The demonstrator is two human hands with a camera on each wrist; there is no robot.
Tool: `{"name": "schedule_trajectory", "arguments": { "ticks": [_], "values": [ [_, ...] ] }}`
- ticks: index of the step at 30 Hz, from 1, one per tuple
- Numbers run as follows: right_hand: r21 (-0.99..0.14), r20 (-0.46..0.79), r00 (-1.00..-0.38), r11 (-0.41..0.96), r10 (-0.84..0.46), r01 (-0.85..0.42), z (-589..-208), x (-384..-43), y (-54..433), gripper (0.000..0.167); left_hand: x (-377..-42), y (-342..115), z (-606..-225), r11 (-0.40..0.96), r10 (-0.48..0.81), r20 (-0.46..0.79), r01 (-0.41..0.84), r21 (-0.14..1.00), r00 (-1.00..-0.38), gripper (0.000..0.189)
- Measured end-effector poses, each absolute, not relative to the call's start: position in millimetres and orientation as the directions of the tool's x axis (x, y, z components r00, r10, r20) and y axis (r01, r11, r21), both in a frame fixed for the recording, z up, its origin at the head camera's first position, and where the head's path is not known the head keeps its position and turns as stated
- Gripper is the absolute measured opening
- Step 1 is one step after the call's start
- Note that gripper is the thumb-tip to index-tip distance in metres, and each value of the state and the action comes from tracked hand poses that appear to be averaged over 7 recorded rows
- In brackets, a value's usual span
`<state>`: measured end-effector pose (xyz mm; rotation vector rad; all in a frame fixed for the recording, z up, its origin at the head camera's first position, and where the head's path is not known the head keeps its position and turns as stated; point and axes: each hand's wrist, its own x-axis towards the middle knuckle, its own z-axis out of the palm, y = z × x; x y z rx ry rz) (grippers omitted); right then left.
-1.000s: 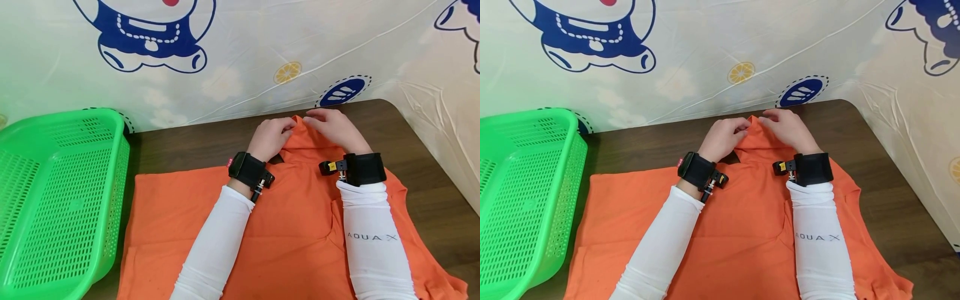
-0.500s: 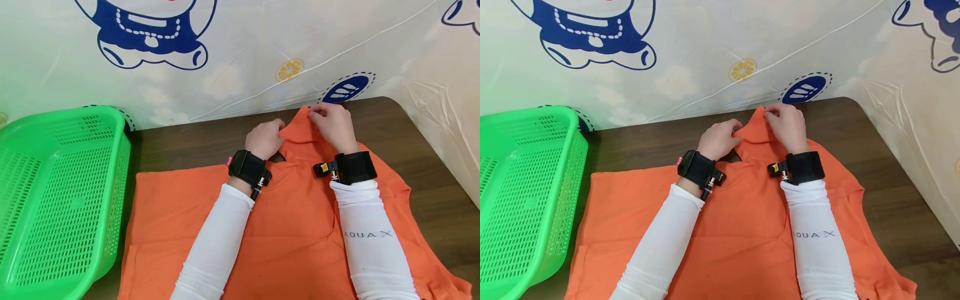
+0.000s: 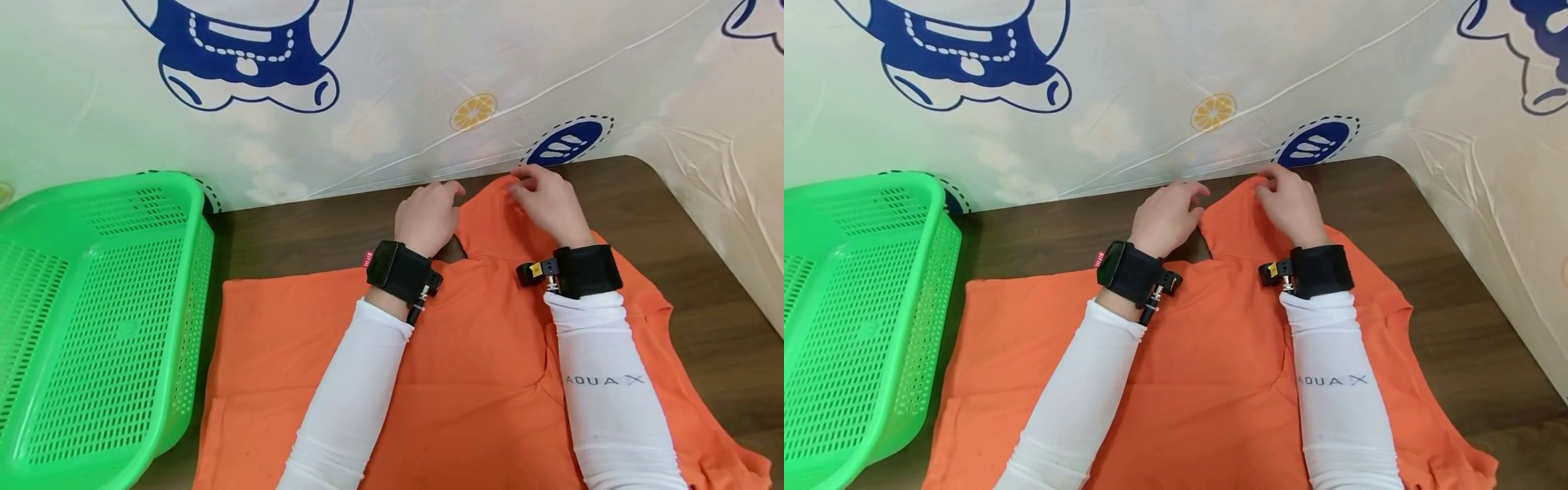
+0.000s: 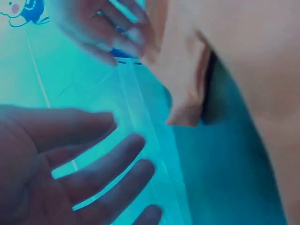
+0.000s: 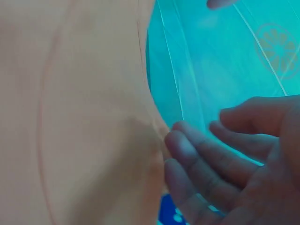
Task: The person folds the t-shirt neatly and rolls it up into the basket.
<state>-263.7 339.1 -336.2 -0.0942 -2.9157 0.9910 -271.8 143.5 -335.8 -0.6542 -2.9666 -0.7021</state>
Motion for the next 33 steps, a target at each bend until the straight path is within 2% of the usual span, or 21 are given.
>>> {"name": "schedule_trajectory", "arguments": {
  "ticks": [4, 7, 10, 14, 19, 24, 28, 33],
  "values": [
    [-0.543, -0.068, -0.996, 0.836, 0.057, 0.084, -333, -263, 341, 0.042, -267, 141, -333, 0.827, 0.437, -0.023, 0.391, 0.404, -0.899, 0.02],
    [-0.541, -0.135, -0.991, 0.839, -0.02, 0.057, -330, -266, 337, 0.048, -265, 136, -328, 0.871, 0.414, -0.111, 0.357, 0.338, -0.904, 0.031],
    [-0.543, -0.158, -0.983, 0.84, -0.093, 0.008, -331, -268, 334, 0.052, -260, 131, -320, 0.893, 0.388, -0.142, 0.334, 0.301, -0.911, 0.038],
    [-0.516, -0.172, -0.977, 0.856, -0.127, -0.02, -334, -266, 332, 0.051, -244, 130, -306, 0.87, 0.425, -0.09, 0.379, 0.317, -0.901, 0.035],
    [-0.448, -0.192, -0.97, 0.893, -0.148, -0.047, -336, -264, 333, 0.05, -218, 139, -286, 0.826, 0.481, 0.085, 0.484, 0.288, -0.872, 0.043],
    [-0.382, -0.178, -0.955, 0.911, -0.236, -0.154, -350, -272, 341, 0.052, -209, 146, -280, 0.789, 0.488, 0.206, 0.53, 0.311, -0.848, 0.039],
    [-0.368, -0.153, -0.958, 0.914, -0.243, -0.173, -364, -277, 354, 0.054, -218, 143, -285, 0.796, 0.486, 0.196, 0.525, 0.303, -0.851, 0.036],
    [-0.336, -0.127, -0.968, 0.928, -0.216, -0.163, -384, -289, 359, 0.054, -251, 105, -297, 0.844, 0.504, 0.106, 0.515, 0.149, -0.857, 0.027]
  ]
}}
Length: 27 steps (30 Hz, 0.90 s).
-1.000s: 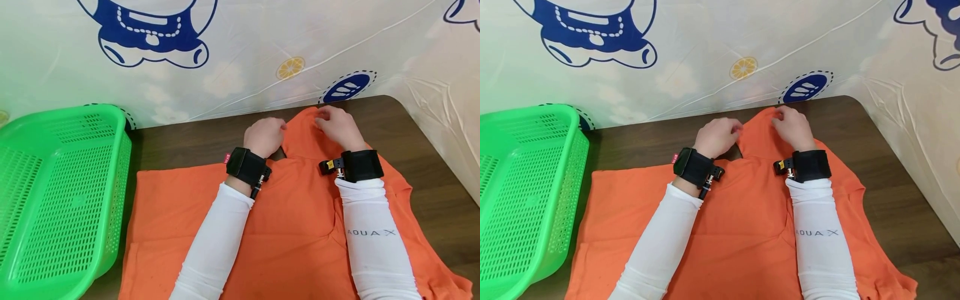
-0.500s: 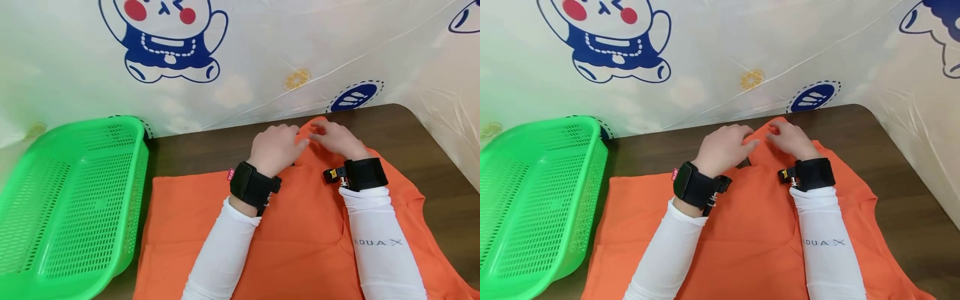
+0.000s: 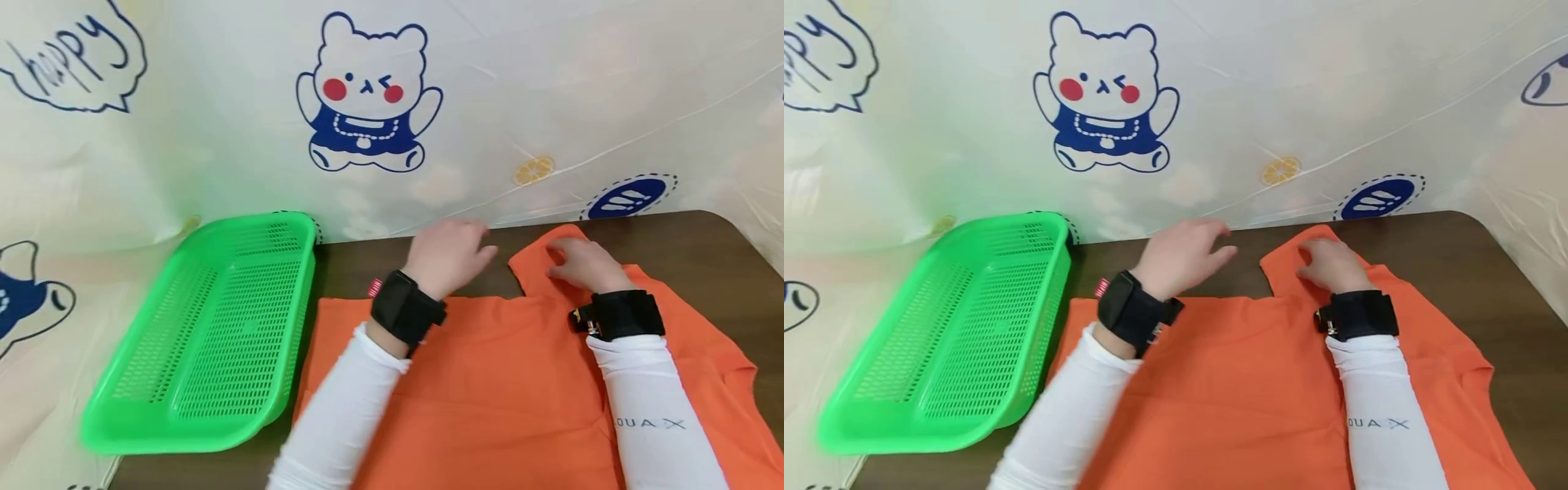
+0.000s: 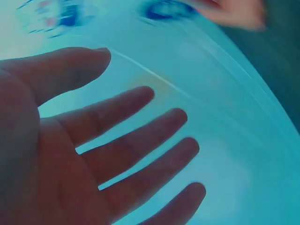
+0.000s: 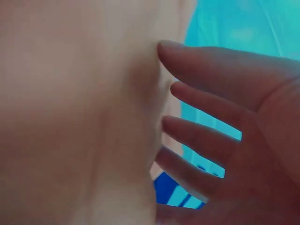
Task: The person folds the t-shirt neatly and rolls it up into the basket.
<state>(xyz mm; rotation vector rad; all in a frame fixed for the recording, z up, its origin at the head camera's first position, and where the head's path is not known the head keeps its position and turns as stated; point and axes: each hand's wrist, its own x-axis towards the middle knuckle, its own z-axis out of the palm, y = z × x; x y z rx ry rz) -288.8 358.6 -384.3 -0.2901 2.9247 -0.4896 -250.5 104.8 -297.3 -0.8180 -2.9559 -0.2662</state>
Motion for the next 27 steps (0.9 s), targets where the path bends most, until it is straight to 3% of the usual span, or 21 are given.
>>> {"name": "schedule_trajectory", "arguments": {
  "ticks": [7, 12, 17, 23, 27],
  "values": [
    [-0.145, -0.098, -0.969, 0.966, -0.228, -0.213, -390, -304, 353, 0.05, -278, 14, -331, 0.914, 0.385, -0.179, 0.401, -0.064, -0.905, 0.015],
    [-0.055, -0.041, -0.964, 0.964, -0.262, -0.259, -390, -314, 356, 0.044, -275, -20, -346, 0.897, 0.308, -0.366, 0.396, -0.196, -0.879, 0.016],
    [0.042, -0.019, -0.944, 0.943, -0.33, -0.331, -393, -321, 365, 0.037, -267, -23, -353, 0.863, 0.298, -0.388, 0.419, -0.28, -0.872, 0.017],
    [0.089, -0.2, -0.94, 0.95, -0.278, -0.3, -379, -332, 360, 0.036, -263, -29, -359, 0.863, 0.235, -0.392, 0.376, -0.337, -0.889, 0.022],
    [0.103, -0.256, -0.93, 0.949, -0.264, -0.297, -371, -334, 356, 0.023, -265, -42, -366, 0.881, 0.219, -0.381, 0.35, -0.318, -0.898, 0.024]
  ]
}}
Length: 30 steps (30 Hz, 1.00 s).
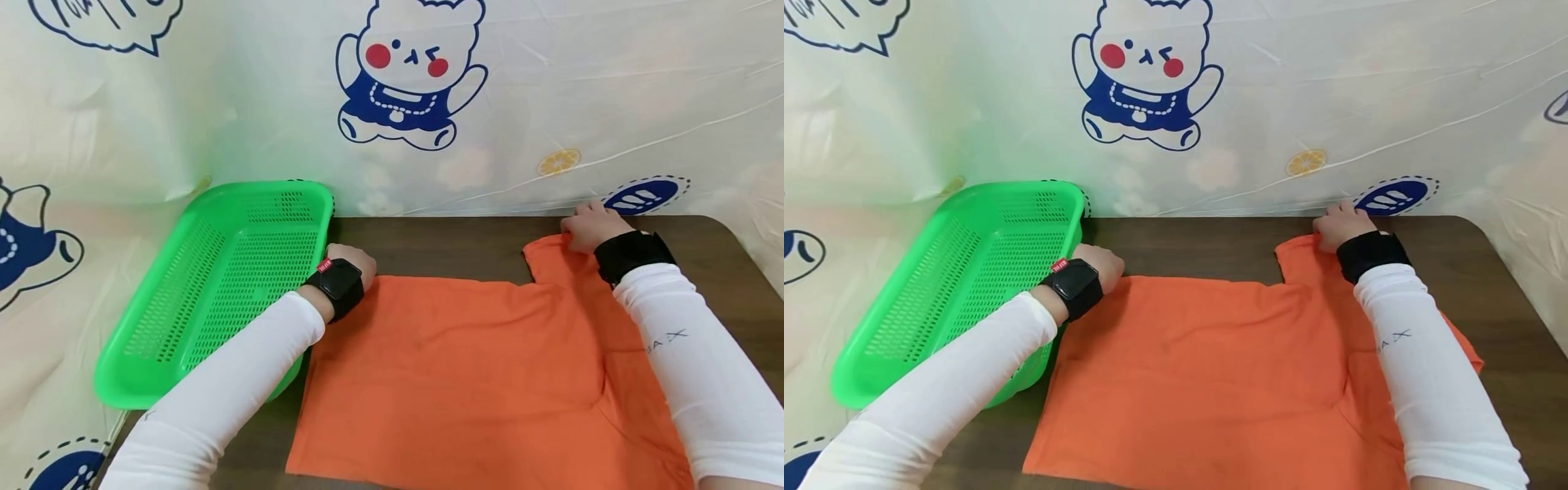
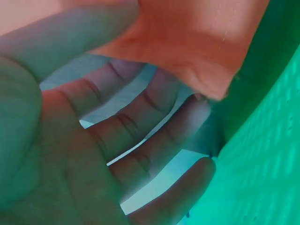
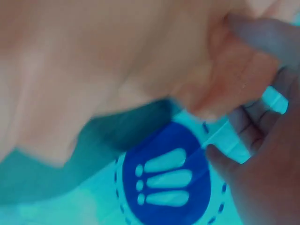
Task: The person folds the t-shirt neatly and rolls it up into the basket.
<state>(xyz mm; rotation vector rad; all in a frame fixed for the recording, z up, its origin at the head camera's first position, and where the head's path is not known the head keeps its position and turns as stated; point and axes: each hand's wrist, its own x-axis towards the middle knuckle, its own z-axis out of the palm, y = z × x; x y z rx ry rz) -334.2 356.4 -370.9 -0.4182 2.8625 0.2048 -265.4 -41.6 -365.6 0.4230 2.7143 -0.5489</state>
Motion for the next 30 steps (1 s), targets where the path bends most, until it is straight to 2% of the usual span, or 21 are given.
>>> {"name": "schedule_trajectory", "arguments": {
  "ticks": [3, 6, 9, 13, 16, 18, 21, 23, 27, 29, 30],
  "values": [
    [0.096, -0.256, -0.919, 0.938, -0.3, -0.333, -366, -328, 365, 0.014, -266, -43, -368, 0.887, 0.23, -0.34, 0.34, -0.311, -0.912, 0.022],
    [0.104, -0.205, -0.906, 0.912, -0.37, -0.396, -361, -321, 375, 0.011, -264, -43, -367, 0.89, 0.239, -0.278, 0.324, -0.322, -0.93, 0.017],
    [0.122, -0.149, -0.89, 0.885, -0.43, -0.448, -355, -313, 383, 0.013, -260, -38, -365, 0.891, 0.239, -0.246, 0.313, -0.33, -0.939, 0.015],
    [0.017, -0.121, -0.91, 0.916, -0.397, -0.402, -339, -301, 390, 0.016, -252, -28, -354, 0.894, 0.245, -0.224, 0.309, -0.323, -0.943, 0.017],
    [-0.076, -0.078, -0.925, 0.928, -0.371, -0.366, -324, -289, 393, 0.01, -247, -25, -342, 0.9, 0.249, -0.191, 0.3, -0.316, -0.949, 0.02],
    [-0.086, -0.038, -0.923, 0.921, -0.383, -0.379, -317, -278, 397, 0.011, -245, -25, -335, 0.903, 0.245, -0.177, 0.291, -0.315, -0.953, 0.021],
    [-0.04, 0.065, -0.902, 0.902, -0.427, -0.43, -312, -259, 404, 0.015, -241, -31, -323, 0.907, 0.233, -0.183, 0.281, -0.314, -0.955, 0.022],
    [-0.005, 0.161, -0.867, 0.878, -0.472, -0.479, -309, -244, 410, 0.014, -237, -36, -315, 0.909, 0.231, -0.193, 0.282, -0.306, -0.954, 0.022],
    [0.083, 0.362, -0.72, 0.79, -0.592, -0.607, -300, -211, 422, 0.017, -221, -48, -303, 0.917, 0.267, -0.159, 0.301, -0.263, -0.951, 0.024],
    [0.146, 0.413, -0.639, 0.74, -0.649, -0.657, -291, -192, 428, 0.019, -213, -53, -299, 0.92, 0.292, -0.117, 0.312, -0.237, -0.949, 0.027],
    [0.186, 0.417, -0.618, 0.728, -0.667, -0.66, -286, -182, 430, 0.011, -209, -55, -297, 0.919, 0.308, -0.09, 0.321, -0.23, -0.947, 0.029]
  ]
}}
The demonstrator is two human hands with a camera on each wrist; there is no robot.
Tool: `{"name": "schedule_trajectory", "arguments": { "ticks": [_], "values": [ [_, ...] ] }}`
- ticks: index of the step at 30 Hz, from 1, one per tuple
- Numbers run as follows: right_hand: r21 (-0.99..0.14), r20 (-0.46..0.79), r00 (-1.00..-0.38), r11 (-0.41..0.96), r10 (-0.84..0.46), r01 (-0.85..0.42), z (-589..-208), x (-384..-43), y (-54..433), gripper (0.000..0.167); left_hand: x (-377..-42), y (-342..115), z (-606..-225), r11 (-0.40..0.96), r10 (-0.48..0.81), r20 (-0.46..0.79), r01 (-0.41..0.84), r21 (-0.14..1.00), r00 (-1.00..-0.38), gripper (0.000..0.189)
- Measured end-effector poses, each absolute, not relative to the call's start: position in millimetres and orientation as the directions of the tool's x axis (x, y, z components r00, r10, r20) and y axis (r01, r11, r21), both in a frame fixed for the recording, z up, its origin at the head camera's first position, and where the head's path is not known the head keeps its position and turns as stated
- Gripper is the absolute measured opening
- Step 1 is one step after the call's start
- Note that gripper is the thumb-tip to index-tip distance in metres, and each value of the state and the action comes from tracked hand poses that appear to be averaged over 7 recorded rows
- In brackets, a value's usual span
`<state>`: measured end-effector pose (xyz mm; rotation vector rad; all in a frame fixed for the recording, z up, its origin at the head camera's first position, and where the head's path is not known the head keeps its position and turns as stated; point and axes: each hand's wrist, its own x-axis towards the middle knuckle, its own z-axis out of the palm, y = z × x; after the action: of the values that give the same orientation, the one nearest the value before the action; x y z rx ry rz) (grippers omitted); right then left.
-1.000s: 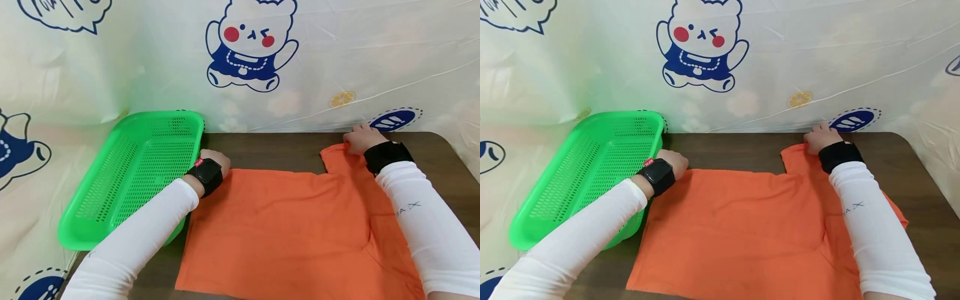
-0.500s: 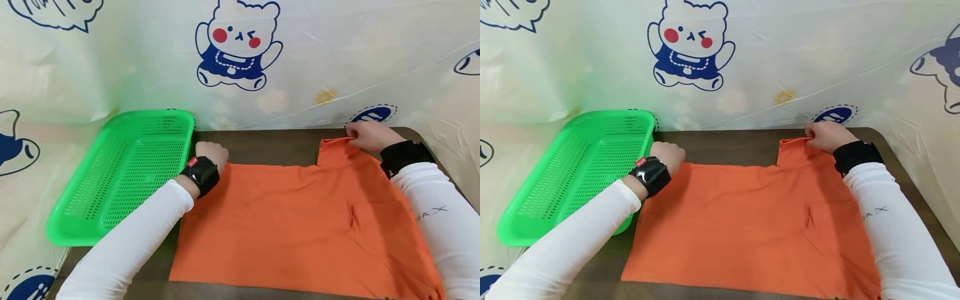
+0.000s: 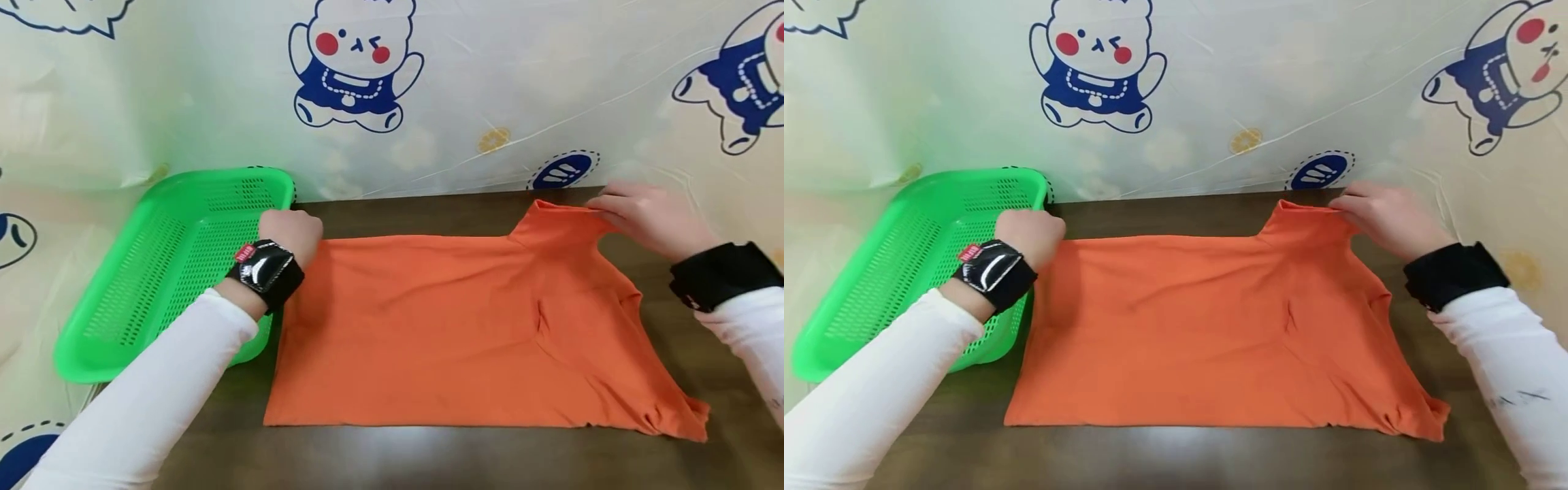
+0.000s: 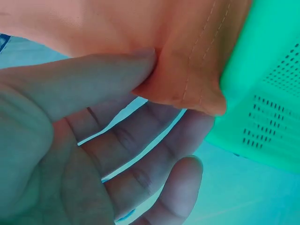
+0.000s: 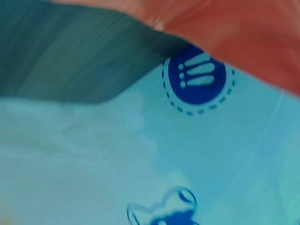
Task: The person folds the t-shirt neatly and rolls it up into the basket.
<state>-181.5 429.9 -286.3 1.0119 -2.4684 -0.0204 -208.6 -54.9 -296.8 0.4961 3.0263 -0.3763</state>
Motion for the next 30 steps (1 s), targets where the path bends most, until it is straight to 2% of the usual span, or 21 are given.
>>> {"name": "schedule_trajectory", "arguments": {
  "ticks": [1, 3, 6, 8, 11, 14, 18, 22, 27, 30],
  "values": [
    [0.227, 0.422, -0.599, 0.719, -0.68, -0.657, -283, -171, 431, 0.01, -205, -56, -295, 0.918, 0.321, -0.063, 0.327, -0.225, -0.945, 0.031],
    [0.3, 0.433, -0.55, 0.69, -0.714, -0.659, -276, -149, 429, 0.025, -198, -58, -292, 0.913, 0.343, -0.019, 0.338, -0.227, -0.939, 0.034],
    [0.396, 0.422, -0.51, 0.658, -0.75, -0.64, -272, -112, 421, 0.046, -181, -60, -292, 0.901, 0.38, 0.066, 0.353, -0.251, -0.923, 0.033],
    [0.42, 0.423, -0.472, 0.629, -0.774, -0.655, -276, -90, 417, 0.042, -166, -62, -296, 0.889, 0.402, 0.12, 0.355, -0.29, -0.908, 0.026],
    [0.425, 0.375, -0.457, 0.588, -0.807, -0.689, -293, -66, 416, 0.044, -141, -67, -311, 0.864, 0.438, 0.206, 0.348, -0.363, -0.875, 0.016],
    [0.396, 0.341, -0.447, 0.558, -0.827, -0.729, -318, -51, 421, 0.045, -119, -72, -331, 0.839, 0.475, 0.255, 0.347, -0.419, -0.842, 0.022],
    [0.358, 0.324, -0.466, 0.563, -0.823, -0.745, -349, -33, 433, 0.044, -98, -74, -358, 0.831, 0.511, 0.314, 0.367, -0.417, -0.8, 0.031],
    [0.322, 0.33, -0.494, 0.588, -0.804, -0.742, -370, -15, 441, 0.043, -86, -72, -381, 0.824, 0.532, 0.31, 0.398, -0.404, -0.788, 0.032],
    [0.279, 0.263, -0.519, 0.579, -0.813, -0.766, -391, 3, 436, 0.044, -78, -70, -400, 0.81, 0.53, 0.178, 0.433, -0.394, -0.829, 0.025],
    [0.255, 0.241, -0.537, 0.587, -0.808, -0.768, -399, 5, 429, 0.039, -78, -69, -403, 0.807, 0.532, 0.126, 0.456, -0.375, -0.837, 0.02]
  ]
}}
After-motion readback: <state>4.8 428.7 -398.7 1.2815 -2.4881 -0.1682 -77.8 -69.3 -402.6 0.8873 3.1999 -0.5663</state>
